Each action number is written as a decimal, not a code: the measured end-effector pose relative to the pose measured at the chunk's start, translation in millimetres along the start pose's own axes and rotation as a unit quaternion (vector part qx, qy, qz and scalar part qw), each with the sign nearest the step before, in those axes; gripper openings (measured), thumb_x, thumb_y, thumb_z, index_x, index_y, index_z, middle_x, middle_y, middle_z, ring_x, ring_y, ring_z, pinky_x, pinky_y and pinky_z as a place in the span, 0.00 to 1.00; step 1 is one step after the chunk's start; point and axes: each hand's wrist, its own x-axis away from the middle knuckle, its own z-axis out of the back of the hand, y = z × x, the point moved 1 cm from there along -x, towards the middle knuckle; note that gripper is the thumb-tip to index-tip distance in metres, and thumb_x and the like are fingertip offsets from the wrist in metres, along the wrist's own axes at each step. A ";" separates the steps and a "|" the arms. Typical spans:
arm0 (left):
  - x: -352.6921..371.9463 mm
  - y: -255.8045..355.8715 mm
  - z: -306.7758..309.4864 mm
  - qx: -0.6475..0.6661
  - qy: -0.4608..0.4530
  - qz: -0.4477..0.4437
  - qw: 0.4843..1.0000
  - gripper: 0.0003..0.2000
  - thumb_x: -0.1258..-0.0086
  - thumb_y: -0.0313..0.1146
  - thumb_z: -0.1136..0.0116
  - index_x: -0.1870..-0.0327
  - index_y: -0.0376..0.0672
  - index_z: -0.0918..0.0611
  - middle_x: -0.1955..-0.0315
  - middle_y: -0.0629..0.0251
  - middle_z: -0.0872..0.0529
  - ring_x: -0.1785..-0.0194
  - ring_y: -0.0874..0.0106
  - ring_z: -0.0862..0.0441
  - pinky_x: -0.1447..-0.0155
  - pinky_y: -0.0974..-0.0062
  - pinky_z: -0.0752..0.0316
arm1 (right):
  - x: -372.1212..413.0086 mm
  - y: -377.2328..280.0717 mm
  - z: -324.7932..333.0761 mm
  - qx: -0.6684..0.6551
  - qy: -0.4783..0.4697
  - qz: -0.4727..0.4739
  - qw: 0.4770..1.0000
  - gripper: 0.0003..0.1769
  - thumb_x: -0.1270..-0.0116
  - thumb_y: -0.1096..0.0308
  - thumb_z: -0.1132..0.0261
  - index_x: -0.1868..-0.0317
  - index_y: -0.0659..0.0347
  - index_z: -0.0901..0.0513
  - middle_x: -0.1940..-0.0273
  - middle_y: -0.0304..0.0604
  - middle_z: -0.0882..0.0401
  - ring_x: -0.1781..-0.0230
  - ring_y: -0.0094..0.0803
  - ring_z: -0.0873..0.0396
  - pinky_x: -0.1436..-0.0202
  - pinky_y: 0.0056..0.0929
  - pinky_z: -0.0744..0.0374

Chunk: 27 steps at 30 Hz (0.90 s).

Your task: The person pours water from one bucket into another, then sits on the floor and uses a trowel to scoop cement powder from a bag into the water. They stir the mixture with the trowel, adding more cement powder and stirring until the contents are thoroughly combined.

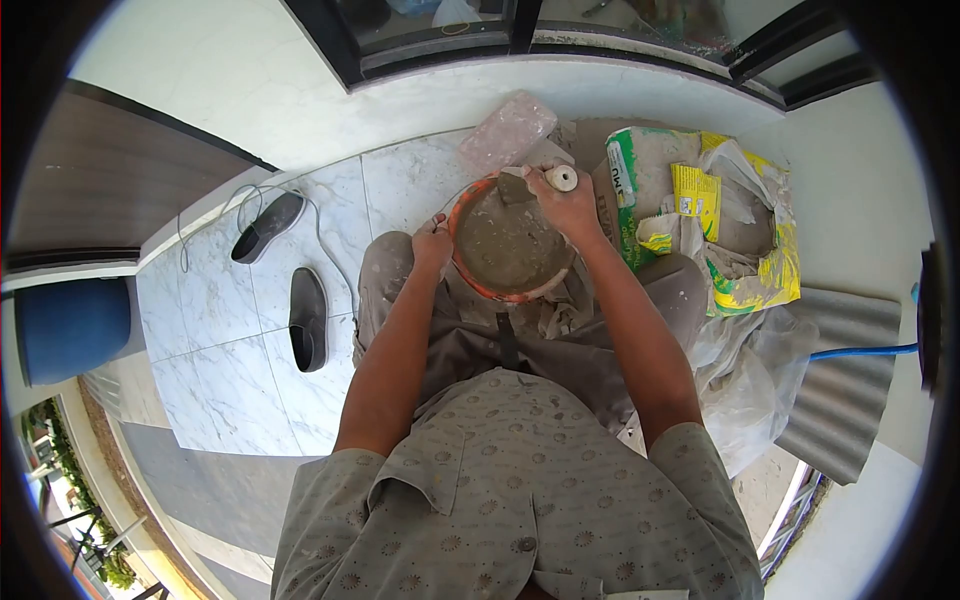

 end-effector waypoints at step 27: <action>24.4 -19.4 -21.8 0.162 -0.081 0.183 0.966 0.32 0.22 0.53 0.65 0.29 0.33 0.42 0.32 0.50 0.35 0.32 0.56 0.33 0.33 0.51 0.34 | 19.3 -34.0 25.3 0.053 -0.177 0.124 0.975 0.07 0.38 0.68 0.32 0.65 0.63 0.18 0.71 0.38 0.19 0.69 0.20 0.25 0.62 0.25 0.24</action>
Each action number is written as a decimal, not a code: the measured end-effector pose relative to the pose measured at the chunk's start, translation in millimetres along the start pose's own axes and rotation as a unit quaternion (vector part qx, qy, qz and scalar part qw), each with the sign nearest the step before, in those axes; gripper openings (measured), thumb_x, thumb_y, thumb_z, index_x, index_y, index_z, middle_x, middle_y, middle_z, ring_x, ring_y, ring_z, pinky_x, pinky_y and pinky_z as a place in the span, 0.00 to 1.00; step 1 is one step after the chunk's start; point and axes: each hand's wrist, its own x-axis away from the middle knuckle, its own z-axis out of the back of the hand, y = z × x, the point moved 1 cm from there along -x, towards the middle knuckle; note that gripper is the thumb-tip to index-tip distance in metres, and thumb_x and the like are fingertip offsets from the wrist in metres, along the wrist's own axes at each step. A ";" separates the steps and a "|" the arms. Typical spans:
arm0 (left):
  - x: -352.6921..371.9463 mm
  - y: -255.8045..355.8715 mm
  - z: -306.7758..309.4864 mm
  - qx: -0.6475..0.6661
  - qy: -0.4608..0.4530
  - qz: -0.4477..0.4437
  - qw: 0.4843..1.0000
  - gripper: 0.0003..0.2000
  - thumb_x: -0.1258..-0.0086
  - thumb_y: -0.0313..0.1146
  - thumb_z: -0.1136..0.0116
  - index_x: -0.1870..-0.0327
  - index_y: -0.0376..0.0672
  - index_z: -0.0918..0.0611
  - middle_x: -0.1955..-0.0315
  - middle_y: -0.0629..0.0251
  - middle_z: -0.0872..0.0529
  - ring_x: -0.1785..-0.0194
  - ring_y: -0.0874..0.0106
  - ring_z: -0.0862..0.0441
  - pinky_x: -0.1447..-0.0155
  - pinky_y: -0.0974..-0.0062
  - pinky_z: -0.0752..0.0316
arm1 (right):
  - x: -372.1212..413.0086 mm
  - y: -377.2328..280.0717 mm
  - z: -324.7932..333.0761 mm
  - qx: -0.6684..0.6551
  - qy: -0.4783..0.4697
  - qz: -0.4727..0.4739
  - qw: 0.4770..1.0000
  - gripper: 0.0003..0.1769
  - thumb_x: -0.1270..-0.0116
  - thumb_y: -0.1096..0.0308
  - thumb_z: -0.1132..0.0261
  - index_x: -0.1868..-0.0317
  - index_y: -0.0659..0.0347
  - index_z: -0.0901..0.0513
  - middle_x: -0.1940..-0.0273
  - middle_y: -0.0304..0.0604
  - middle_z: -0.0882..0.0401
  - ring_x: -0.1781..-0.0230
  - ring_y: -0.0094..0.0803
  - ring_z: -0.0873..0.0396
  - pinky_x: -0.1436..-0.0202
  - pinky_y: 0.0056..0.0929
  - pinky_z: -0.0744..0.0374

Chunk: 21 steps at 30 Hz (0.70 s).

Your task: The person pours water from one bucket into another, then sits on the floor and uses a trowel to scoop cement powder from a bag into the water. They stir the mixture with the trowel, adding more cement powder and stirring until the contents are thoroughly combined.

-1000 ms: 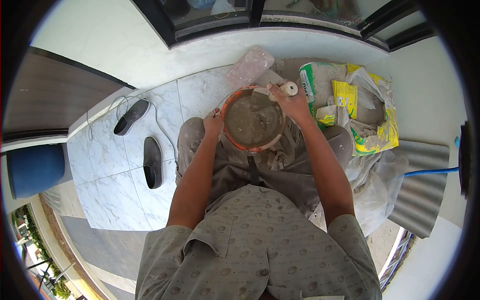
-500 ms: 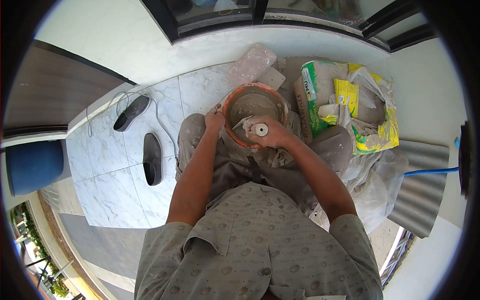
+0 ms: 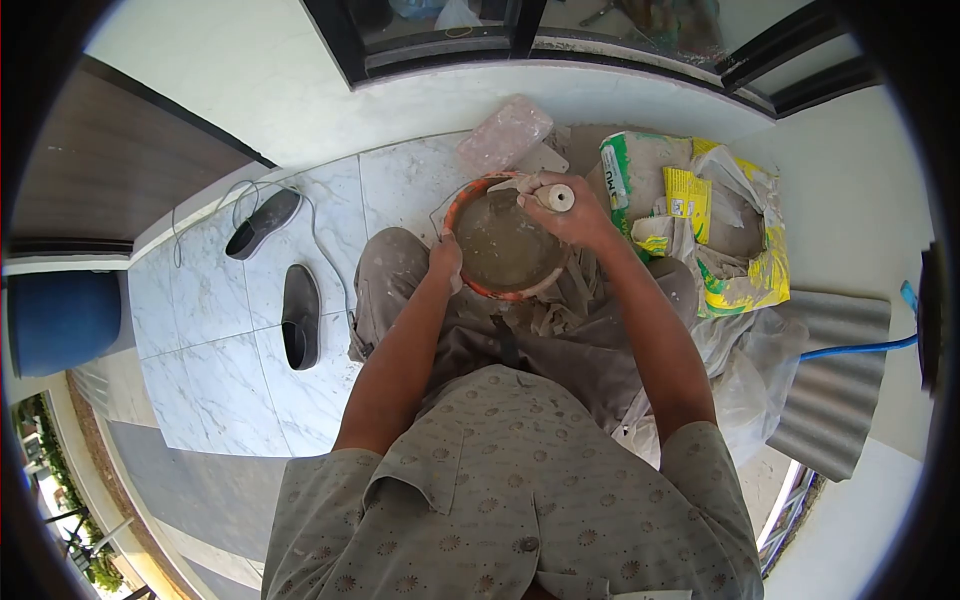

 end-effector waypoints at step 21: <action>8.7 6.8 -2.9 0.041 -0.008 0.001 0.999 0.31 0.21 0.52 0.66 0.30 0.34 0.40 0.33 0.51 0.34 0.33 0.57 0.32 0.31 0.55 0.35 | 35.7 36.5 -22.7 0.046 0.012 -0.134 0.990 0.14 0.43 0.60 0.30 0.65 0.64 0.15 0.71 0.43 0.16 0.69 0.27 0.18 0.58 0.29 0.20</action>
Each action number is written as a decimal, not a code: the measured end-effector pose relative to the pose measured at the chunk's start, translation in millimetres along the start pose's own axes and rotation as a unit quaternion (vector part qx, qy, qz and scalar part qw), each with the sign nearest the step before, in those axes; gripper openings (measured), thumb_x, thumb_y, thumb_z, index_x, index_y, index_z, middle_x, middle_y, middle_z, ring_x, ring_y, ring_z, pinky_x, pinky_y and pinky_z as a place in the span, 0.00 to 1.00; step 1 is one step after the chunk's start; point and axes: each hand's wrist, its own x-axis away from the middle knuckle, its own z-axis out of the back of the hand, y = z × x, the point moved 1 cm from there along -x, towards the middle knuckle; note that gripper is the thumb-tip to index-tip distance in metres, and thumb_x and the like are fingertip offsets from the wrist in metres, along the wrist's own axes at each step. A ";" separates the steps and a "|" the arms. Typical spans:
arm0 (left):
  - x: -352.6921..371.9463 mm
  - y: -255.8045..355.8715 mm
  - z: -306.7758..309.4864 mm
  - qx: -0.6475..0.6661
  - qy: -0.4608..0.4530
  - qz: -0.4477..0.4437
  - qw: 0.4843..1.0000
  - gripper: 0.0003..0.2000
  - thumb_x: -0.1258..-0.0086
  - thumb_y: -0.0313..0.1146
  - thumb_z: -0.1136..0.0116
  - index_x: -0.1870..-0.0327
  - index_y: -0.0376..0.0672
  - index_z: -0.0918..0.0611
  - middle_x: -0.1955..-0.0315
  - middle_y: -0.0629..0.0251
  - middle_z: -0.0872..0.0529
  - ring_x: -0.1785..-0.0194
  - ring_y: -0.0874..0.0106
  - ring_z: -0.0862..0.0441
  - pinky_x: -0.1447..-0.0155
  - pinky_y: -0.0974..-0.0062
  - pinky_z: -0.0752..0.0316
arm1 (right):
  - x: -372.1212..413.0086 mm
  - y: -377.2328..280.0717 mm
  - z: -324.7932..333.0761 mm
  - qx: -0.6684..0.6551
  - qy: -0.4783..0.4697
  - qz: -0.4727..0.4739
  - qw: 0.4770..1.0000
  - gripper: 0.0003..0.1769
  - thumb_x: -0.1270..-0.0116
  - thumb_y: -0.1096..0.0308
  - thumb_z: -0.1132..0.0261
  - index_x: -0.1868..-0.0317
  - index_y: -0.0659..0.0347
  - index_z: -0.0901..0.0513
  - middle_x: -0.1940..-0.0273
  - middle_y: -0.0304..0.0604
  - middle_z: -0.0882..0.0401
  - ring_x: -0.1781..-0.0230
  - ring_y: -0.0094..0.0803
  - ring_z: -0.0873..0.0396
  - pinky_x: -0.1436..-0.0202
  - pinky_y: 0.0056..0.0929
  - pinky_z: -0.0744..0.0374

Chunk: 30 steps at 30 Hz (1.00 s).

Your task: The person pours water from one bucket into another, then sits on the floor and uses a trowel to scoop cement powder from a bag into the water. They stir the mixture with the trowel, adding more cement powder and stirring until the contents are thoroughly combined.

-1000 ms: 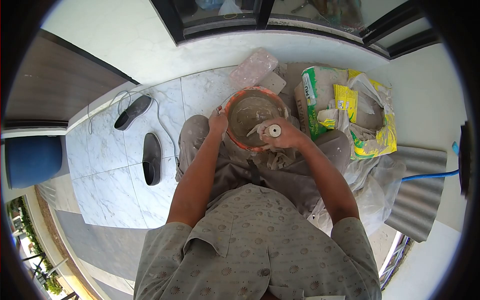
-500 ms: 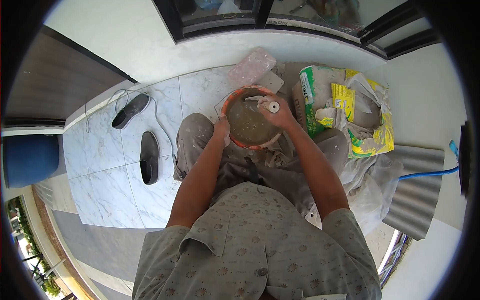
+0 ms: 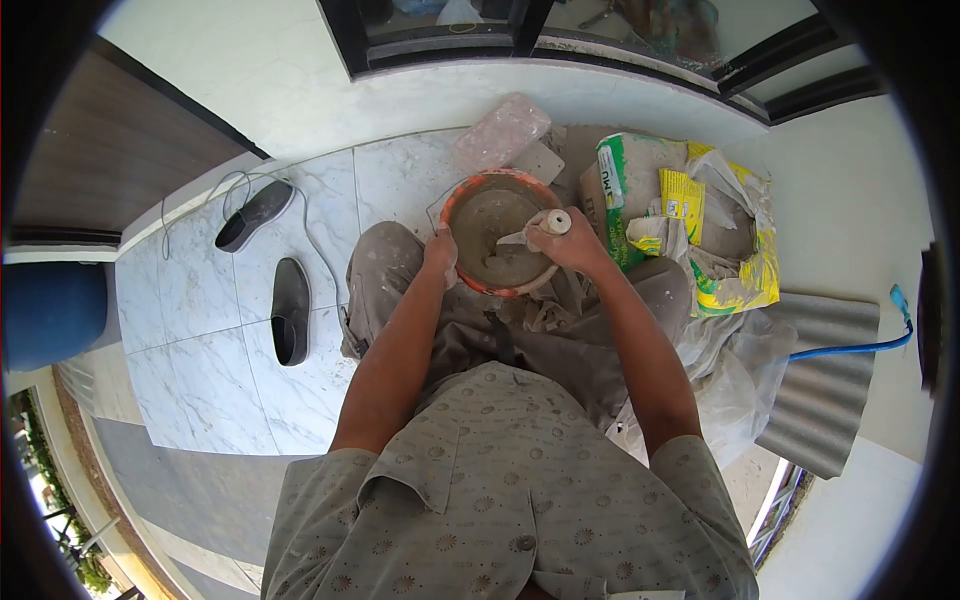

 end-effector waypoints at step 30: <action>13.7 8.6 -2.5 0.000 -0.016 0.022 1.000 0.32 0.21 0.53 0.64 0.29 0.32 0.42 0.31 0.52 0.36 0.32 0.58 0.34 0.30 0.56 0.37 | -7.8 4.4 -8.9 0.000 0.006 -0.015 1.000 0.13 0.41 0.61 0.31 0.67 0.63 0.16 0.71 0.40 0.16 0.70 0.24 0.19 0.61 0.27 0.21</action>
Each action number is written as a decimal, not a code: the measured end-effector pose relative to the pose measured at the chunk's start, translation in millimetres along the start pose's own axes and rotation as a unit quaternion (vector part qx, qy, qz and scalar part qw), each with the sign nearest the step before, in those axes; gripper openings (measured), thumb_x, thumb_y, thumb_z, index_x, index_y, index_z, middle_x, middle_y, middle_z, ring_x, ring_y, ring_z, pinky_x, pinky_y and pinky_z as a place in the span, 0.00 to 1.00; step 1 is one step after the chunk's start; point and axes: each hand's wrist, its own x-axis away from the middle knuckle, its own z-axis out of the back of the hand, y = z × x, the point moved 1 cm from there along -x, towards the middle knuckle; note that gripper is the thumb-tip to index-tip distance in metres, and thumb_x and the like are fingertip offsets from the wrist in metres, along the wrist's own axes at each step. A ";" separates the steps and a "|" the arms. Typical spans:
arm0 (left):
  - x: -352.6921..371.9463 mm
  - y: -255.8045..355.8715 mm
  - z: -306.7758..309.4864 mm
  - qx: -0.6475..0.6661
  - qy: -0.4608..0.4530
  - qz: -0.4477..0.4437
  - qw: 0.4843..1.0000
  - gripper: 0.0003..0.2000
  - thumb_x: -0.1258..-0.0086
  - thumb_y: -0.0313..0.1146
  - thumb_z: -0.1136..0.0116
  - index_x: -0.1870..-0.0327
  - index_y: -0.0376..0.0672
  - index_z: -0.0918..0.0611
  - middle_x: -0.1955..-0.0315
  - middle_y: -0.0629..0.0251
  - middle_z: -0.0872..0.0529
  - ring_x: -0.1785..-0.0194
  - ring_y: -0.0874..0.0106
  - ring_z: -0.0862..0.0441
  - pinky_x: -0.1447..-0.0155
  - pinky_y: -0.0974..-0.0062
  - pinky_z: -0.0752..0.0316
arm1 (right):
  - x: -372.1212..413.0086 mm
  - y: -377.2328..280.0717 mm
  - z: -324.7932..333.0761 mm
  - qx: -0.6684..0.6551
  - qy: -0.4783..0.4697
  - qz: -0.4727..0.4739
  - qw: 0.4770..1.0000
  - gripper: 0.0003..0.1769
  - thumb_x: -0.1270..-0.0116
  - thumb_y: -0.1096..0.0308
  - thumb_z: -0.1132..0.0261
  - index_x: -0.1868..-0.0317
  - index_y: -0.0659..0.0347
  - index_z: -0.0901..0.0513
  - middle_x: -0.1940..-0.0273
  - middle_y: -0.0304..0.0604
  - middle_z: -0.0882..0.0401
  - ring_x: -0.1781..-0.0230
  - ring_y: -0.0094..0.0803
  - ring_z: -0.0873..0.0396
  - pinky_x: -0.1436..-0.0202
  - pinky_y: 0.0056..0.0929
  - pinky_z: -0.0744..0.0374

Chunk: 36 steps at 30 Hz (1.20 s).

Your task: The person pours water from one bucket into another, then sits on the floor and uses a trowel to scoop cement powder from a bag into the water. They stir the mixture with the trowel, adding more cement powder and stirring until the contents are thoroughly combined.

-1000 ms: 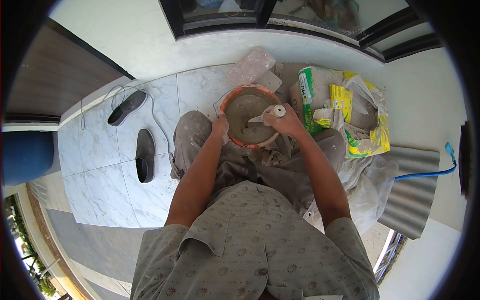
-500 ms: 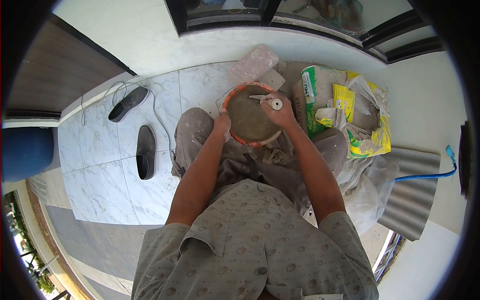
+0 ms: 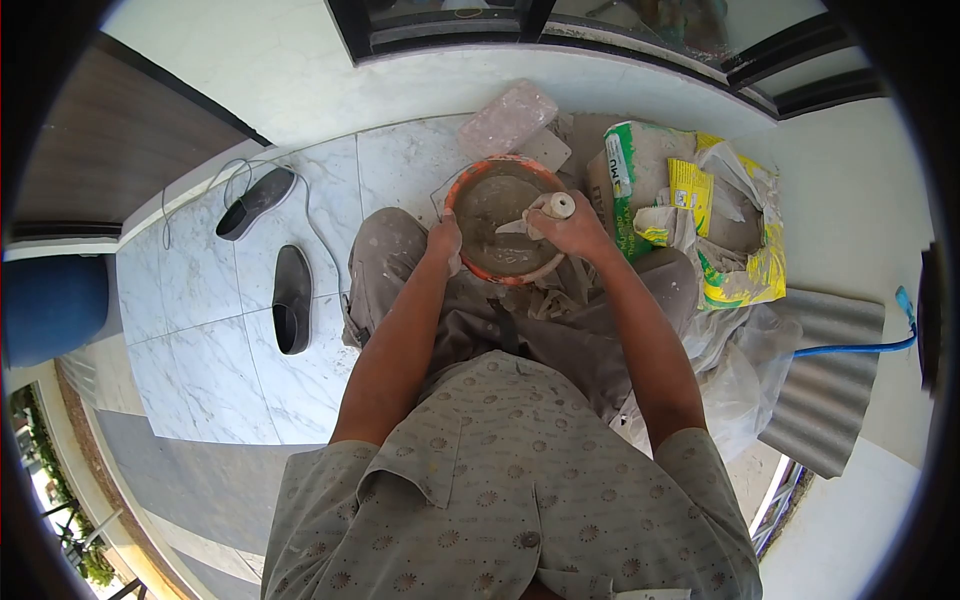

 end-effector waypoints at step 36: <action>12.4 4.7 -4.0 0.005 -0.002 0.008 1.000 0.32 0.22 0.53 0.64 0.29 0.34 0.42 0.30 0.53 0.38 0.29 0.59 0.36 0.28 0.57 0.41 | 20.5 -32.2 26.5 -0.191 0.114 -0.069 0.972 0.16 0.42 0.59 0.27 0.66 0.66 0.16 0.68 0.42 0.15 0.68 0.25 0.19 0.60 0.27 0.21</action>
